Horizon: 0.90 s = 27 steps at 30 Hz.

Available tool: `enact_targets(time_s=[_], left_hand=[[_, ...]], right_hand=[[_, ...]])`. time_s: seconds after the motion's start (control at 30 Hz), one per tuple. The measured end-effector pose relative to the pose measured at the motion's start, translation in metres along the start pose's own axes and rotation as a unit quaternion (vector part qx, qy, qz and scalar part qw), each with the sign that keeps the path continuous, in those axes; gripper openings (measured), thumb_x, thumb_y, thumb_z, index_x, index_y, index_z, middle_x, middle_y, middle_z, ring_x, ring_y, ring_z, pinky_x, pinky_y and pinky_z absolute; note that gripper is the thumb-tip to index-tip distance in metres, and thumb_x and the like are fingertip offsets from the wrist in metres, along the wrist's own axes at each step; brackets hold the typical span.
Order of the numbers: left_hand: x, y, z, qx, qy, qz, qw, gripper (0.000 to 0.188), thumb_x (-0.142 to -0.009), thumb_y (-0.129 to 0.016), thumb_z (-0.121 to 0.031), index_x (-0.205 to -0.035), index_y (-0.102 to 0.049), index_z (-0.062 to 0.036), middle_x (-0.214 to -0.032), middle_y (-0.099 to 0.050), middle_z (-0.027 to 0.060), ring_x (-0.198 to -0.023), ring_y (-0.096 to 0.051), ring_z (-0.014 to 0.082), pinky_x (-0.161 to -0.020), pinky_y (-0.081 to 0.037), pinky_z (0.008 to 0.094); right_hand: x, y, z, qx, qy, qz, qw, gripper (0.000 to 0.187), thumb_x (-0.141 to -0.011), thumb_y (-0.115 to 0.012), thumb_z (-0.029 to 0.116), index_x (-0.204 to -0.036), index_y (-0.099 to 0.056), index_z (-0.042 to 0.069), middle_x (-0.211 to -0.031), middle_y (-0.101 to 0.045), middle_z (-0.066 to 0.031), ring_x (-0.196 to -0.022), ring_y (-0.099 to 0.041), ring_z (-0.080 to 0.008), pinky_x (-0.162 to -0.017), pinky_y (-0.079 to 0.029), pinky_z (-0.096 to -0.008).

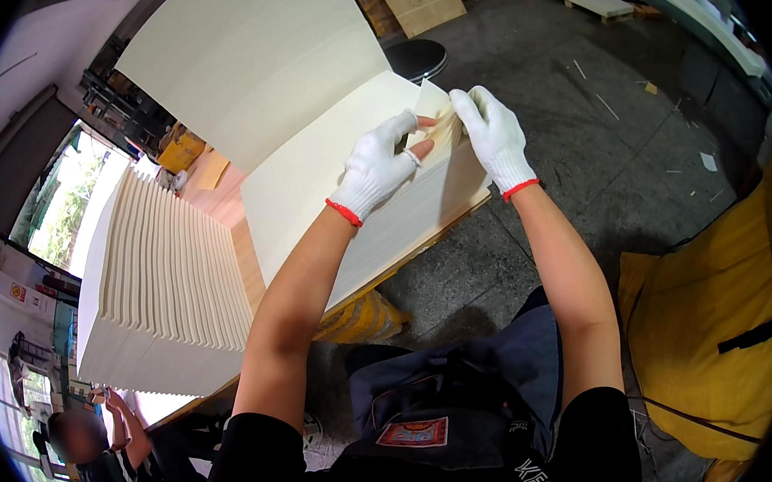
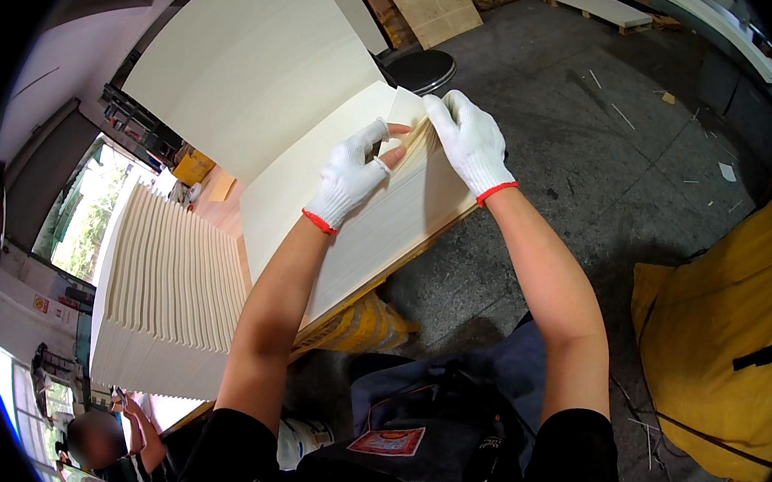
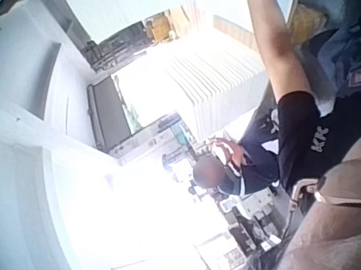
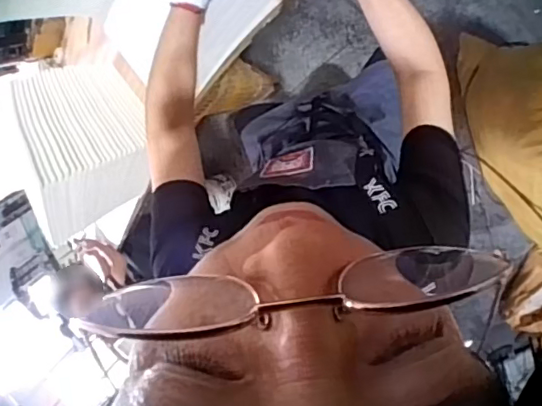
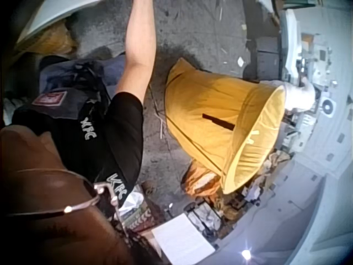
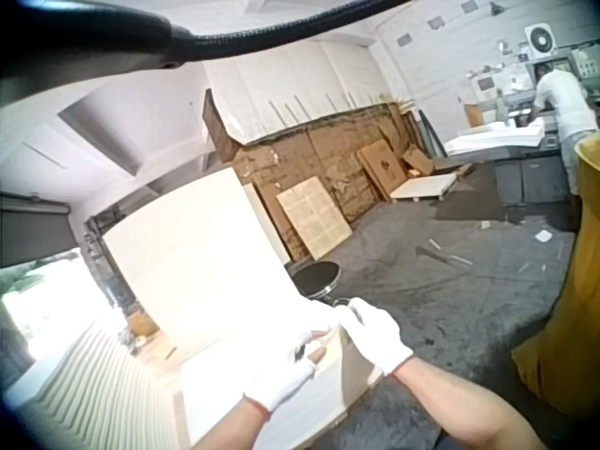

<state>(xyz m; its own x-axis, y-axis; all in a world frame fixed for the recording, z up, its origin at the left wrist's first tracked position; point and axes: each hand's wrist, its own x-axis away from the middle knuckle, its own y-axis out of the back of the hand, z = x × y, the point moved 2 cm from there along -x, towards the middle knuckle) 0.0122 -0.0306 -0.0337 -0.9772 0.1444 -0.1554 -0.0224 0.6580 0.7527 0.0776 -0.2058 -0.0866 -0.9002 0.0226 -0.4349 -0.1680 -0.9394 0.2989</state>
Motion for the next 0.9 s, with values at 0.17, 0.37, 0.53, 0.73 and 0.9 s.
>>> enact_targets(time_s=[0.17,0.37,0.53,0.73,0.9], left_hand=[[-0.002,-0.005,0.012,0.036,-0.091,-0.076,0.992,0.032,-0.098,-0.062,-0.022,-0.128,-0.066,-0.0101,-0.098,-0.068,0.0108,-0.086,-0.061,0.0158,-0.08,-0.05,0.0321],[-0.005,-0.007,0.014,-0.017,-0.067,-0.025,0.997,0.031,-0.094,-0.07,-0.021,-0.122,-0.066,-0.008,-0.094,-0.068,0.0098,-0.08,-0.06,0.0128,-0.074,-0.05,0.0298],[-0.006,-0.007,0.014,-0.023,-0.061,-0.032,0.997,0.032,-0.09,-0.076,-0.02,-0.118,-0.067,-0.0081,-0.081,-0.058,0.004,-0.071,-0.053,0.012,-0.068,-0.047,0.0295],[-0.004,-0.006,0.01,0.03,-0.052,-0.041,0.997,0.032,-0.095,-0.069,-0.021,-0.124,-0.066,-0.0094,-0.082,-0.054,0.0044,-0.075,-0.052,0.0139,-0.072,-0.047,0.03],[-0.008,-0.006,0.016,-0.002,-0.079,-0.034,0.996,0.033,-0.094,-0.068,-0.023,-0.124,-0.067,-0.0096,-0.096,-0.066,0.0112,-0.088,-0.06,0.0184,-0.082,-0.049,0.0324]], right_hand=[[-0.002,0.0,0.002,-0.005,-0.009,0.002,1.0,0.053,-0.099,-0.048,0.054,-0.084,-0.059,0.004,-0.081,-0.064,-0.0207,-0.08,-0.063,-0.0405,-0.072,-0.046,-0.0454],[-0.003,-0.003,-0.004,-0.002,0.0,-0.008,1.0,0.051,-0.099,-0.048,0.052,-0.085,-0.056,0.003,-0.082,-0.061,-0.0213,-0.081,-0.061,-0.0423,-0.071,-0.045,-0.0459],[-0.002,-0.003,-0.004,-0.009,-0.003,-0.009,1.0,0.052,-0.099,-0.047,0.053,-0.084,-0.056,0.003,-0.081,-0.061,-0.0204,-0.079,-0.061,-0.0405,-0.071,-0.045,-0.0453],[0.0,0.001,0.004,-0.019,-0.014,0.011,1.0,0.054,-0.099,-0.048,0.054,-0.082,-0.057,0.004,-0.077,-0.061,-0.0191,-0.075,-0.061,-0.0372,-0.07,-0.046,-0.0441],[-0.003,-0.001,-0.002,-0.008,0.001,-0.005,1.0,0.053,-0.098,-0.049,0.054,-0.083,-0.058,0.004,-0.076,-0.061,-0.0192,-0.074,-0.061,-0.0372,-0.07,-0.046,-0.044]])
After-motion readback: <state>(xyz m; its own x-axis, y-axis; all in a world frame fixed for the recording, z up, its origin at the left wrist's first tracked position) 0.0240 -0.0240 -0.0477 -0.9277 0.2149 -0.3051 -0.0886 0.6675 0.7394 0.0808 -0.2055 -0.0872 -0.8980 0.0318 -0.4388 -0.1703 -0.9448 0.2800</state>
